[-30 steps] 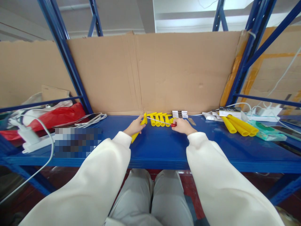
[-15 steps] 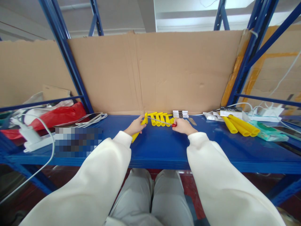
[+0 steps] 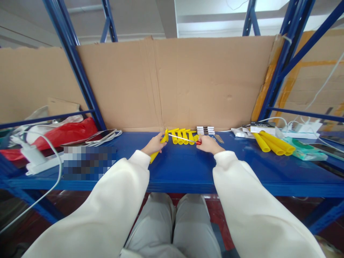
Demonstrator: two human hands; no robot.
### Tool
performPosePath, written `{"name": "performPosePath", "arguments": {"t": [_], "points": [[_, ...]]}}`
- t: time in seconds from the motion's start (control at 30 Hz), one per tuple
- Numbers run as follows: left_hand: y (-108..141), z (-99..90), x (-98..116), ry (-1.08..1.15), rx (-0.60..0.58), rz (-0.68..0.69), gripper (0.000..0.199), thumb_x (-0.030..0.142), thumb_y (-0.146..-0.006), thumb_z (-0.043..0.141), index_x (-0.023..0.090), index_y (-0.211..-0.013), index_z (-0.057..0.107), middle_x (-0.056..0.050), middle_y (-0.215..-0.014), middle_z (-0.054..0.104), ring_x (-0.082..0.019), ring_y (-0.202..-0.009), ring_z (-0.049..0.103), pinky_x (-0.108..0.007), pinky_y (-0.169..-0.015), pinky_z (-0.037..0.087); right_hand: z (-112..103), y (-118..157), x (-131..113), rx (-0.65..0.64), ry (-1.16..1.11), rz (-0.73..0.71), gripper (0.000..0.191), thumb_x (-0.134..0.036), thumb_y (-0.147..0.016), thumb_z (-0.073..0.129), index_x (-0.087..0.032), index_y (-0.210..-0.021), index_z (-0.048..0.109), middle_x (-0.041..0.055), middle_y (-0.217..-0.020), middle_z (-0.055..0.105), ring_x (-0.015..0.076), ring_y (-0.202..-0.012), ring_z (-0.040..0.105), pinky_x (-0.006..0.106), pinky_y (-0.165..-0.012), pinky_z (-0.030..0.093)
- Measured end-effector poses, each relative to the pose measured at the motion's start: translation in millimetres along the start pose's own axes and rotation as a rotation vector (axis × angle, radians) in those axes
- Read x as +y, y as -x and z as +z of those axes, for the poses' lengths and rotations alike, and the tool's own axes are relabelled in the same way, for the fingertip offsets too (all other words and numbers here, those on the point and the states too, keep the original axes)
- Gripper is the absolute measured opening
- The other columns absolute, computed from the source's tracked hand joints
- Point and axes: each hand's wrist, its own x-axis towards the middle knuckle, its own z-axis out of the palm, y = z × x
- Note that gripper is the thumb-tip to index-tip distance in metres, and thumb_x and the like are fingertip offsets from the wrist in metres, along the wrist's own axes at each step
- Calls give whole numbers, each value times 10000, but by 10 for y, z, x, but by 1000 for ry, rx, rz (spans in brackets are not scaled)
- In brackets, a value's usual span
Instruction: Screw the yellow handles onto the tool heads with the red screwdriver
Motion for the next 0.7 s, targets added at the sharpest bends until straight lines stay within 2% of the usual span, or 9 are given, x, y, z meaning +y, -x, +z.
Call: {"name": "performPosePath", "arguments": {"t": [0.27,0.4,0.7], "points": [[-7,-8,0,-44,-22,2,551,167,-960,572,208,-1494,442,-131,-1319,707,-146,-658,750,-243,-694,583,76,-42,53,-12,-117,-11,46,-191,-740,644,-224,-736,612,14,-716,699,164,-657,607,239,-599,420],[-3,-6,5,-12,-13,2,579,152,-944,588,212,-1500,438,-139,-1406,657,-139,-652,747,-241,-681,582,52,-31,45,-5,-57,4,40,-215,-745,644,-225,-724,612,11,-684,683,163,-625,586,245,-580,395],[-4,-1,5,-11,-1,2,571,147,-945,596,204,-1496,454,-147,-1388,669,-154,-644,750,-252,-684,582,36,-15,29,-21,-18,26,36,-224,-759,638,-230,-790,656,25,-739,715,174,-652,618,251,-596,405]]}}
